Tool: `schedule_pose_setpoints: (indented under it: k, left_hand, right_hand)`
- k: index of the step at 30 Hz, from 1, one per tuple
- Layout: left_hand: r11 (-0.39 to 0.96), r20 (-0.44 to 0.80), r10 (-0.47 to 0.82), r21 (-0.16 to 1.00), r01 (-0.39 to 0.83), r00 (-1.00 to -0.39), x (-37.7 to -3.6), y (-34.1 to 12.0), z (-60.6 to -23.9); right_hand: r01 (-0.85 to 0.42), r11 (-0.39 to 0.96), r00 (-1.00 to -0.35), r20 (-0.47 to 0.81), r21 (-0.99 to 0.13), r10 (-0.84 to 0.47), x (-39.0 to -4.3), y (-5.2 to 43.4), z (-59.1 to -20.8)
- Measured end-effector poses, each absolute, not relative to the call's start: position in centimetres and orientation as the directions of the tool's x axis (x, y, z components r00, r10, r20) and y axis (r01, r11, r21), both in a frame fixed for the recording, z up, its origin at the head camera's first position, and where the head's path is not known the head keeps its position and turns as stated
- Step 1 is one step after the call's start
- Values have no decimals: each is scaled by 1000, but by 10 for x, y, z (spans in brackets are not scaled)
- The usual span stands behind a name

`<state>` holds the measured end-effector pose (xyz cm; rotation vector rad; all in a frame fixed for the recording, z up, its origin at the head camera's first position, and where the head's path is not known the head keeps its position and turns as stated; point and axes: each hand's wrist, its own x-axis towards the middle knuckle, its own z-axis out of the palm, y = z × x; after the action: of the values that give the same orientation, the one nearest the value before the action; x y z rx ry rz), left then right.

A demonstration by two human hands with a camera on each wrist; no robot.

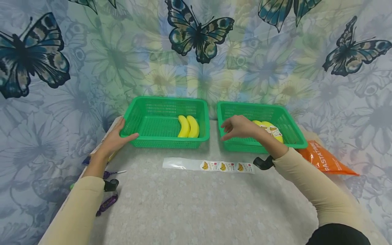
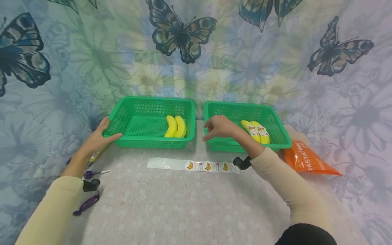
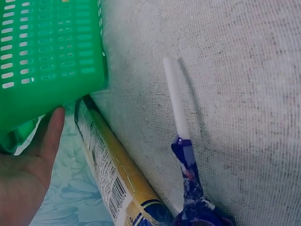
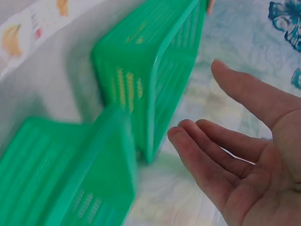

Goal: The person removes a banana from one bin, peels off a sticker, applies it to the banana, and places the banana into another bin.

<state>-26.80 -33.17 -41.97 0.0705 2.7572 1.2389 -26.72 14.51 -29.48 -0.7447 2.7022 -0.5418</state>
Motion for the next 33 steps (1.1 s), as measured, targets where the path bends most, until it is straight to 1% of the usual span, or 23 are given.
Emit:
schedule_pose_setpoints:
  k: [5,11,24,30,33]
  left_hand:
    - [645,-73,79,764,-5,-994,-266,-332,-423]
    - [607,-79,43,794,-36,-996,-263,-333,-425]
    - [598,-81,7,799,-61,-997,-266,-332,-426]
    - [604,-81,5,795,-62,-997,-267,-332,-427]
    - [596,-71,13,802,-50,-997,-268,-331,-427]
  right_hand:
    - [-447,767,-797,-184,-461,-576,-276,117,-296]
    - [-463,753,-775,-199,-467,-600,-294,90,-295]
    - [-419,766,-799,-202,-488,-566,-343,52,-298]
    - [-416,733,-797,-171,-539,-579,-366,40,-305]
    - [-391,730,-802,-182,-560,-569,-377,35,-309]
